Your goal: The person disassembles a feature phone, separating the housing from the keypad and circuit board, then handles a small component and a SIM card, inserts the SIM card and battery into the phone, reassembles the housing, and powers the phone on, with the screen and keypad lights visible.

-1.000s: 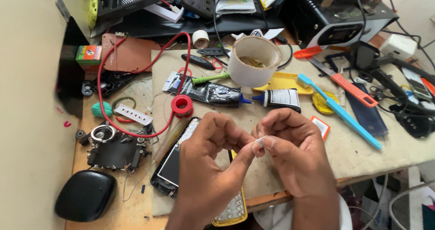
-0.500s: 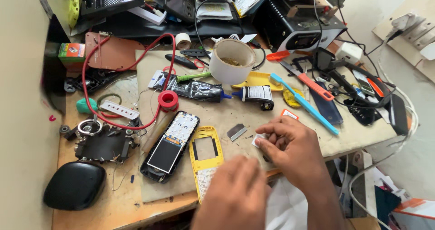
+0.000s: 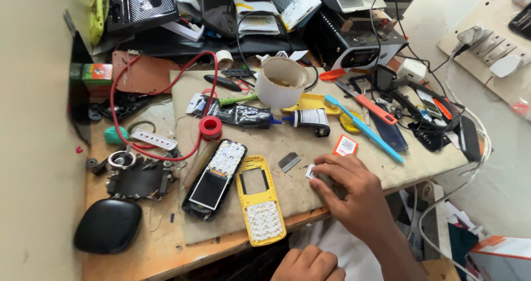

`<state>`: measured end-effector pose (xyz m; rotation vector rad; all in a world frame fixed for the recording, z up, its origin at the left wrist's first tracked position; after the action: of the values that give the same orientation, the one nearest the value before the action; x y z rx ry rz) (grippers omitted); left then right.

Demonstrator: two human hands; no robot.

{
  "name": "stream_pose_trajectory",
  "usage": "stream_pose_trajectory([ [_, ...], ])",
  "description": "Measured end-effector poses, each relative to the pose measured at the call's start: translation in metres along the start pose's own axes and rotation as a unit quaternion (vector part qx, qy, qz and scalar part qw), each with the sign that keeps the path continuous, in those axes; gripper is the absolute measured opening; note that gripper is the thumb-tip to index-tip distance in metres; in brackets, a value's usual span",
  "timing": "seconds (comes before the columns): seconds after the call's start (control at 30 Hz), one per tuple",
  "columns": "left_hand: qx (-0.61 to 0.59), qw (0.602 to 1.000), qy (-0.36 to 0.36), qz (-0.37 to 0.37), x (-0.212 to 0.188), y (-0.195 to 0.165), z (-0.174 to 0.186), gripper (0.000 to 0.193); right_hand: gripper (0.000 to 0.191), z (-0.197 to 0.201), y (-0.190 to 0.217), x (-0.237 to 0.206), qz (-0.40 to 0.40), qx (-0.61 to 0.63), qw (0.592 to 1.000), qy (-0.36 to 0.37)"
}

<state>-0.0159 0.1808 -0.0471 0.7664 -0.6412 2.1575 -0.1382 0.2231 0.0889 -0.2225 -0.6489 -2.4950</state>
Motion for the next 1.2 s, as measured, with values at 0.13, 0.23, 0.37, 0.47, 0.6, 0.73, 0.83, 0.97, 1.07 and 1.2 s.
stream_pose_trajectory([
  [0.13, -0.019, 1.0, 0.01, -0.014, -0.001, 0.003, 0.014, 0.018, 0.016, 0.001, 0.004, -0.002, 0.01, 0.0, 1.0, -0.023],
  [0.23, -0.04, 0.998, 0.037, -0.001, -0.003, 0.002, 0.018, 0.021, 0.015, 0.0, 0.001, -0.005, -0.007, 0.018, 0.999, -0.033],
  [0.37, -0.058, 0.996, 0.062, -0.011, -0.007, -0.005, 0.014, 0.016, 0.014, -0.002, 0.003, -0.007, -0.014, 0.015, 0.999, -0.047],
  [0.47, -0.059, 0.993, 0.097, -0.03, -0.012, -0.009, 0.01, 0.011, 0.013, -0.002, -0.002, -0.008, -0.068, 0.041, 0.996, -0.038],
  [0.6, -0.071, 0.991, 0.106, -0.036, -0.015, -0.011, 0.035, 0.014, 0.013, -0.005, -0.008, -0.01, -0.121, 0.061, 0.99, -0.028],
  [0.73, -0.142, 0.979, 0.147, -0.023, -0.016, -0.008, 0.088, 0.025, 0.011, -0.01, 0.018, -0.012, -0.008, -0.052, 0.999, -0.008],
  [0.83, -0.193, 0.967, 0.158, 0.059, -0.03, 0.001, 0.132, 0.018, 0.023, -0.022, 0.021, -0.01, -0.012, -0.13, 0.988, 0.086],
  [0.97, -0.276, 0.931, 0.201, 0.132, -0.066, 0.006, 0.157, 0.016, 0.04, -0.032, 0.013, 0.0, -0.049, -0.168, 0.942, 0.286],
  [1.07, -0.294, 0.904, 0.251, 0.181, -0.091, 0.012, 0.15, 0.018, 0.042, -0.038, 0.014, 0.003, -0.022, -0.224, 0.88, 0.418],
  [1.2, -0.296, 0.897, 0.265, 0.193, -0.105, 0.013, 0.137, 0.019, 0.082, -0.04, 0.029, -0.004, 0.059, -0.305, 0.825, 0.473],
])
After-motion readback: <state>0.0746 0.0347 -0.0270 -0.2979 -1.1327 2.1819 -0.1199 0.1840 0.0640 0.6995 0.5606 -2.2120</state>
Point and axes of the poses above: each hand's wrist, its own x-axis towards the middle knuckle, its own z-axis out of the back of the hand, y = z × x, the point moved 9 cm from there along x, towards the middle knuckle, and after that the axes turned 12 degrees about y, right-handed, at the moved point
